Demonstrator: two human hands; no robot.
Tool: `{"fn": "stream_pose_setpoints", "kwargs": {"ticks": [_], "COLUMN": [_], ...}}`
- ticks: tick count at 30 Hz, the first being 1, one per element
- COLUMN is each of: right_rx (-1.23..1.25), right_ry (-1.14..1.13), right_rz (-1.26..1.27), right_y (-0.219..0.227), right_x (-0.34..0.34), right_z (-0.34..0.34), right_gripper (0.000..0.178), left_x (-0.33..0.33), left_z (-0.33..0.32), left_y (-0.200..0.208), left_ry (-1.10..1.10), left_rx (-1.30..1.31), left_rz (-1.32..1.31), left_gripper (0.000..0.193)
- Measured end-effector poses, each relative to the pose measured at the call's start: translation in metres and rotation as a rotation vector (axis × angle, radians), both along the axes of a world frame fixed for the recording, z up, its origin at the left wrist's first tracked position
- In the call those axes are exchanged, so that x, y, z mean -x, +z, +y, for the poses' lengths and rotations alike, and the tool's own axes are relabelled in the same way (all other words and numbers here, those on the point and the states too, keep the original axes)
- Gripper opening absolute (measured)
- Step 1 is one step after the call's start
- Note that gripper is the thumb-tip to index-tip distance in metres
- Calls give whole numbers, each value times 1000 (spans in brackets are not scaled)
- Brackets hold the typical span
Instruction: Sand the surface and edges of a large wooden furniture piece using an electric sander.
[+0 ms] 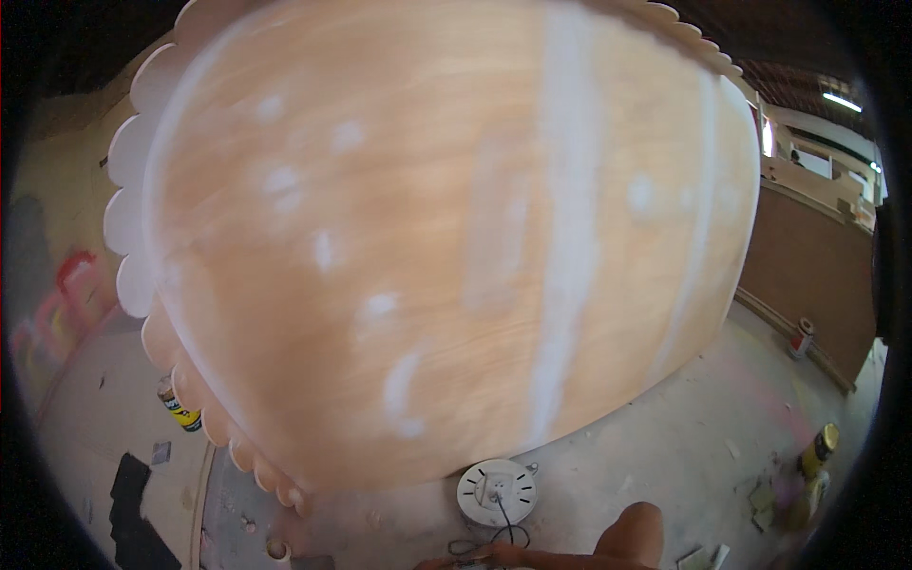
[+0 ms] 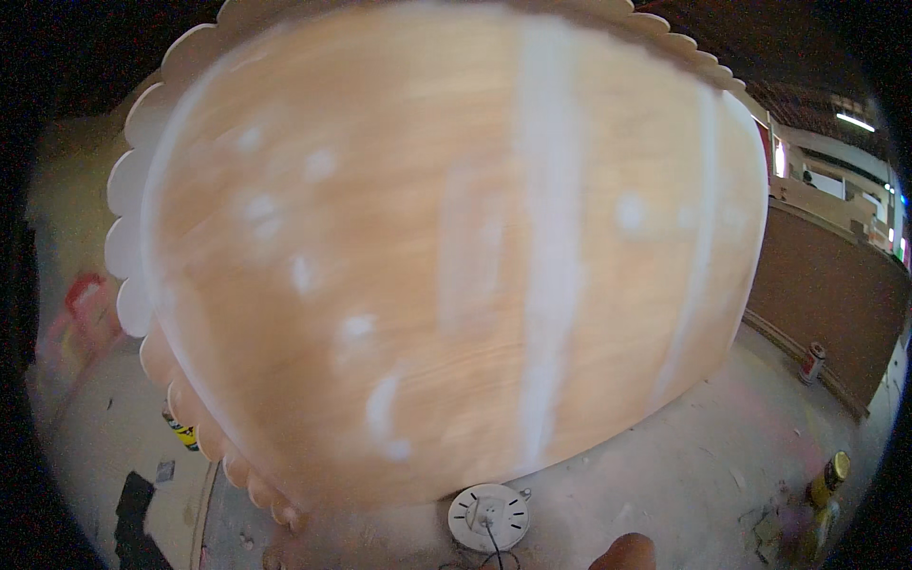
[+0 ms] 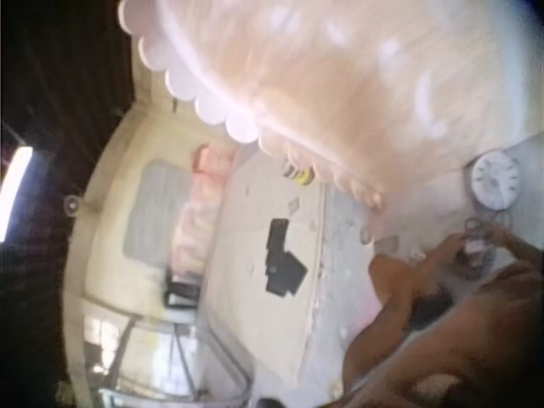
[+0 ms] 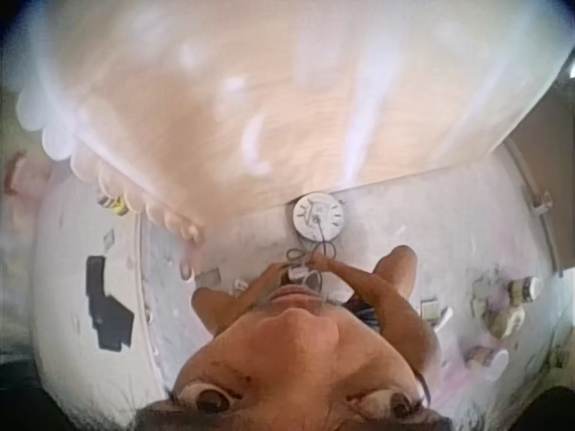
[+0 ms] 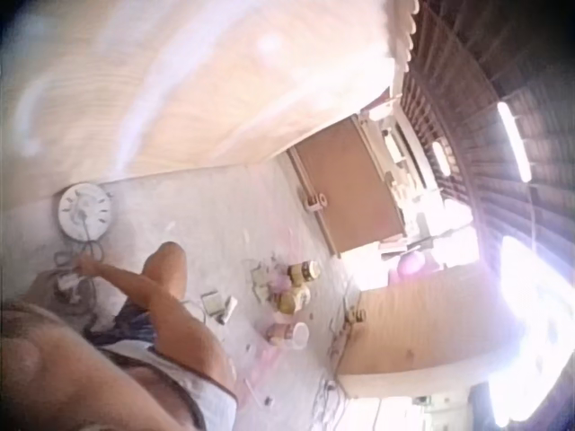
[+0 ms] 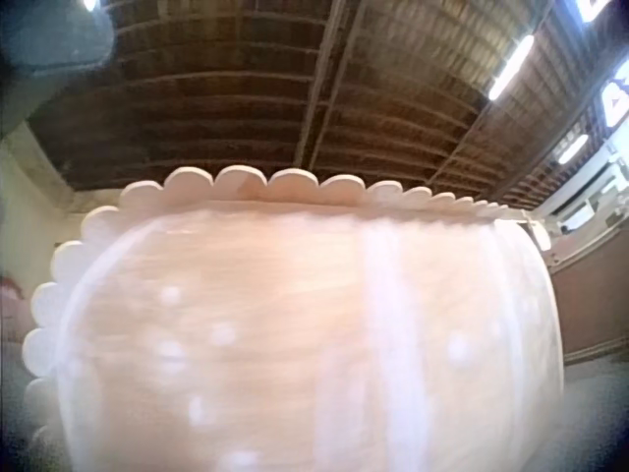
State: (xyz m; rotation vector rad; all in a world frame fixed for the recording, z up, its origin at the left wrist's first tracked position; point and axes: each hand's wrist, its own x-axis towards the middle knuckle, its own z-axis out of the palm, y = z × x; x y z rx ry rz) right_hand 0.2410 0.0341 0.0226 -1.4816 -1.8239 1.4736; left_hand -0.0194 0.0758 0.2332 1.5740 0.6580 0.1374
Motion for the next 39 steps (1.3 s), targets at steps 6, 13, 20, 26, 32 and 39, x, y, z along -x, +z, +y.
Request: {"fn": "stream_pose_setpoints", "kwargs": {"ticks": [6,13,20,26,32,39], "right_rx": [-71,-114,-160,-222,-302,-164], "right_ry": [-58,-153,-215,-294,-271,-62], "right_rz": [39,64,69,58,-66,273], "right_y": [25,35,41,54,77,-23], "right_x": [13,22,31,39,37,26], "right_z": [-16,-21,-23,-33,-38,-15], "right_gripper": [35,34,33,32,30,30], "left_x": [6,-6,-7,-4,0,1], "left_z": [-10,-10,-8,-8,-8,-7], "left_y": [-86,-70,-78,-87,-93,-95], "left_ry": [115,154,151,139,133,140], "left_rx": [212,96,99,96,94,80], "left_rz": [-115,16,46,59,69,79], "left_gripper": [32,32,33,33,34,34]}}
